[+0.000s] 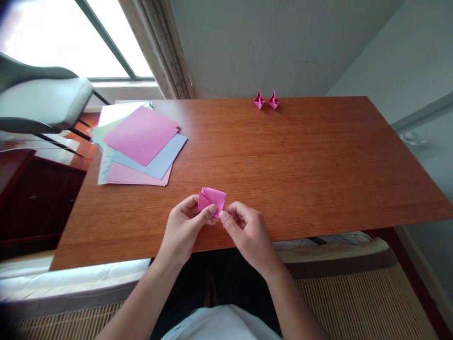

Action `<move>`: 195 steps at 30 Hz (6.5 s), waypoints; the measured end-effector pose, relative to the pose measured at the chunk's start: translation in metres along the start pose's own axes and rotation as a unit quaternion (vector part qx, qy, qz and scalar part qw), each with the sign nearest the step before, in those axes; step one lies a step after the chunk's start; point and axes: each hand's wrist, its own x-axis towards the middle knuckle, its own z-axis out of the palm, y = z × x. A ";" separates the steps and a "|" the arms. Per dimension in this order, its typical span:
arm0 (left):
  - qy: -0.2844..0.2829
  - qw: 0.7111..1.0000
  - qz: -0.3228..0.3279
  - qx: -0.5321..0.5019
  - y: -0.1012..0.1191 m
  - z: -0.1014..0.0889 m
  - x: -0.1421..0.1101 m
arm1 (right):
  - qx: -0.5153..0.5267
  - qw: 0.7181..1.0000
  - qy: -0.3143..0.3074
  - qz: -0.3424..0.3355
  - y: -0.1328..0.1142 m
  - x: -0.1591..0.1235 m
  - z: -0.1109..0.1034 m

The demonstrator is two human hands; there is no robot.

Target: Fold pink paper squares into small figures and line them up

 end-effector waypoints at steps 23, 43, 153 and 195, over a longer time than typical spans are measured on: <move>-0.024 0.987 -0.070 -0.145 -0.004 0.006 -0.008 | -0.262 0.898 0.182 -0.302 0.001 -0.003 0.010; -0.113 0.993 -0.030 -0.012 -0.004 -0.015 -0.007 | -0.024 0.979 0.168 -0.112 0.000 0.006 0.000; -0.146 0.983 -0.031 0.109 0.002 -0.013 -0.002 | -0.053 0.993 0.028 -0.100 -0.005 0.029 -0.018; -0.110 0.990 -0.039 0.075 0.005 -0.009 0.003 | -0.115 0.986 0.039 -0.111 0.000 0.030 -0.013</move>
